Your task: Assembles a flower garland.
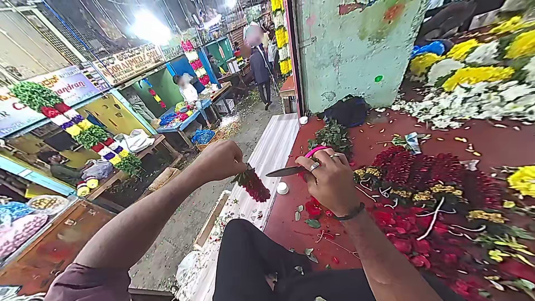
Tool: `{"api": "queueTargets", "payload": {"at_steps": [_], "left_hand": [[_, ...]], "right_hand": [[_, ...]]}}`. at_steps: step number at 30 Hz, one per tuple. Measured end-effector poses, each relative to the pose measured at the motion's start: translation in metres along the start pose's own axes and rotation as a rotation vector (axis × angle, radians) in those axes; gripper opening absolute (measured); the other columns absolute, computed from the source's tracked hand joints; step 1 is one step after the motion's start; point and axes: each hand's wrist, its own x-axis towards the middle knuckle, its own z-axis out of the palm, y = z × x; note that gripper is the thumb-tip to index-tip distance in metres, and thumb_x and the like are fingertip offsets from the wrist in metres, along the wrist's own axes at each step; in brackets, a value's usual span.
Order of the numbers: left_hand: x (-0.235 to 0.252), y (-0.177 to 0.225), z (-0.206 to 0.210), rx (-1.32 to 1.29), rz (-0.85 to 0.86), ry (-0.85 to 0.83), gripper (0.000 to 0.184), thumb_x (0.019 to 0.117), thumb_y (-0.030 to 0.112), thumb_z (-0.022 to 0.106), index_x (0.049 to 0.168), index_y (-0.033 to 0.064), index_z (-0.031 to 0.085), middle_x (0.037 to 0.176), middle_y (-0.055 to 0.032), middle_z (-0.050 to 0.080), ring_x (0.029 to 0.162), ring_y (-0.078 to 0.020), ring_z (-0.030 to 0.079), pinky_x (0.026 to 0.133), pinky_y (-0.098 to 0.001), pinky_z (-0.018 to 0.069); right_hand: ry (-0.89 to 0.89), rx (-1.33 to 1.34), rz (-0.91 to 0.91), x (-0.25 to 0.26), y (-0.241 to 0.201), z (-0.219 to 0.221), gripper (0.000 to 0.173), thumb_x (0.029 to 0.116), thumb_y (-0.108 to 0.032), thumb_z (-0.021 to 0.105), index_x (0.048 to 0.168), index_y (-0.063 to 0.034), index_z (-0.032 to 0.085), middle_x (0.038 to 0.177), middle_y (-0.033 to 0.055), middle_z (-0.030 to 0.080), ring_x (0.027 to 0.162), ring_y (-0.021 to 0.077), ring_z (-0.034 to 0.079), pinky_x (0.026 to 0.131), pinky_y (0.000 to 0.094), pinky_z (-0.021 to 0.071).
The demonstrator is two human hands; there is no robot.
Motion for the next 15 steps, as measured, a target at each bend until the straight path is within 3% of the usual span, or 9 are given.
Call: {"api": "queueTargets", "payload": {"at_steps": [4,6,8,10,12,15], "left_hand": [[-0.002,0.001,-0.001,-0.016,0.048,0.012,0.024,0.094,0.036,0.07,0.078,0.0197,0.075,0.057,0.0032,0.056,0.051,-0.0138,0.051,0.053,-0.0415,0.0449],[-0.003,0.0,0.0,-0.023,0.08,0.021,0.019,0.0929,0.036,0.073,0.081,0.0218,0.078,0.063,0.0046,0.062,0.056,-0.0123,0.056,0.057,-0.042,0.0484],[-0.005,0.0,0.003,0.002,0.108,0.035,0.018,0.0926,0.04,0.071,0.083,0.0263,0.079,0.074,0.0066,0.068,0.075,-0.0138,0.063,0.071,-0.0467,0.0492],[-0.008,0.002,0.002,-0.018,0.088,0.007,0.019,0.0948,0.041,0.069,0.088,0.0274,0.08,0.088,0.005,0.07,0.103,-0.0204,0.059,0.091,-0.052,0.0403],[-0.009,0.002,0.002,-0.023,0.102,0.001,0.019,0.0951,0.043,0.069,0.091,0.0285,0.08,0.091,0.0057,0.069,0.107,-0.0203,0.057,0.092,-0.0515,0.0393],[-0.011,0.0,0.004,-0.052,0.15,-0.009,0.018,0.0937,0.044,0.072,0.093,0.0279,0.081,0.089,0.0057,0.067,0.104,-0.0175,0.059,0.088,-0.0488,0.0436]], "right_hand": [[-0.009,0.01,-0.004,0.0,-0.001,0.0,0.034,0.0891,-0.012,0.066,0.12,-0.0231,0.075,0.111,0.013,0.068,0.115,0.0349,0.06,0.101,0.0552,0.0445],[-0.012,0.011,-0.003,0.0,-0.001,0.0,0.034,0.0895,-0.012,0.066,0.121,-0.0234,0.075,0.112,0.013,0.068,0.115,0.0348,0.061,0.101,0.0549,0.0446],[-0.015,0.024,-0.003,0.0,-0.001,0.0,0.035,0.0889,-0.011,0.067,0.121,-0.0232,0.075,0.112,0.0128,0.068,0.116,0.0345,0.06,0.101,0.0546,0.0445],[-0.023,0.058,-0.005,0.001,-0.002,-0.001,0.035,0.0887,-0.011,0.067,0.12,-0.0232,0.075,0.112,0.012,0.067,0.115,0.034,0.06,0.1,0.0543,0.0448],[-0.054,0.096,0.008,0.002,-0.003,-0.002,0.036,0.0855,-0.014,0.071,0.12,-0.0229,0.075,0.116,0.0123,0.068,0.12,0.0347,0.059,0.102,0.0552,0.0456],[-0.154,0.133,0.073,0.002,-0.007,-0.001,0.048,0.0759,-0.026,0.082,0.122,-0.0197,0.069,0.126,0.0152,0.06,0.134,0.0389,0.047,0.109,0.0573,0.0422]]}}
